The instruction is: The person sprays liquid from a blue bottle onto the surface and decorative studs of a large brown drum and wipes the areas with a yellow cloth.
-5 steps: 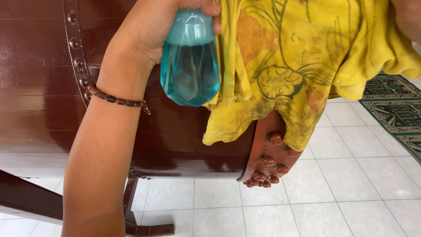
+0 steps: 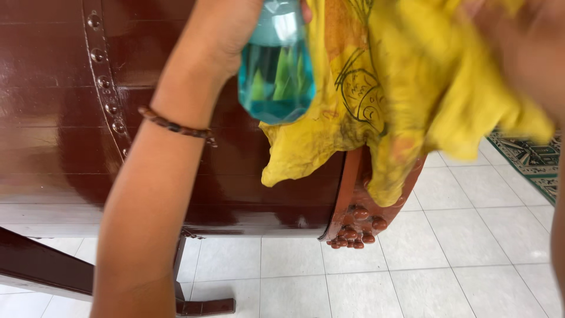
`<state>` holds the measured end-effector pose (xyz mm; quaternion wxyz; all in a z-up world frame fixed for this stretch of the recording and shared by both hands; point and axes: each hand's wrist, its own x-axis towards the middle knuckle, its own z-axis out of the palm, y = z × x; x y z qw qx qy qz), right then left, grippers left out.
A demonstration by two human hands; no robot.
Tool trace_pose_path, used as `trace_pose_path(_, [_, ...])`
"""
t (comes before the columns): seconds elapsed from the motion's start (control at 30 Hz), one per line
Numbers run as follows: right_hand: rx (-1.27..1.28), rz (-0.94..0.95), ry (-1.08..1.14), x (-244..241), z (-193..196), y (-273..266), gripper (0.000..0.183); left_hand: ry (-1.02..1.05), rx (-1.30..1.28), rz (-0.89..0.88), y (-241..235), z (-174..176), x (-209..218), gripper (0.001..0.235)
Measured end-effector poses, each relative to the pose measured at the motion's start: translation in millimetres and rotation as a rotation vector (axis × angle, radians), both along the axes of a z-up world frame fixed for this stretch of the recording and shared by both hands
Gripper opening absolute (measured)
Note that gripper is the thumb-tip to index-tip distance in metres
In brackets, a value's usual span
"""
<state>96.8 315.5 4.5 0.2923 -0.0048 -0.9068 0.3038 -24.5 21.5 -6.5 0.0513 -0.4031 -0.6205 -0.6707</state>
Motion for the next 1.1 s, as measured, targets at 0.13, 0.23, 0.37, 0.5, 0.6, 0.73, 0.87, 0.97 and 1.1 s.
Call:
trace_pose_path(0.13, [0.056,1.039,-0.289,20,-53,10,0.053,0.168,0.163,-0.116,19,-9,-3,0.019])
trace_pose_path(0.23, [-0.372,0.538,-0.028,-18,-94,-8,0.057,0.134,0.214,-0.131,13,-11,8,0.014])
trace_pose_path(0.37, [-0.546,0.533,-0.047,-36,-154,-24,0.079,-0.021,0.327,-0.244,15,-8,14,0.012])
trace_pose_path(0.5, [-0.629,0.57,-0.258,-32,-186,34,0.044,-0.1,0.377,-0.279,0,-16,8,0.015])
trace_pose_path(0.6, [-0.913,0.765,-0.004,-23,-185,84,0.052,-0.103,0.29,-0.24,-17,-31,2,0.024])
trace_pose_path(0.73, [-0.943,0.683,0.123,-26,-188,69,0.054,-0.125,0.079,-0.114,-21,-59,1,0.044])
trace_pose_path(0.87, [-0.955,0.645,0.22,-30,-173,37,0.056,-0.126,0.062,-0.174,-30,-62,9,0.045])
trace_pose_path(0.97, [-0.978,0.676,0.301,-38,-154,21,0.058,-0.187,0.096,-0.115,-15,-61,22,0.044])
trace_pose_path(1.1, [-0.962,0.844,0.353,-46,-134,-21,0.06,-0.185,0.302,-0.303,45,-63,36,0.042])
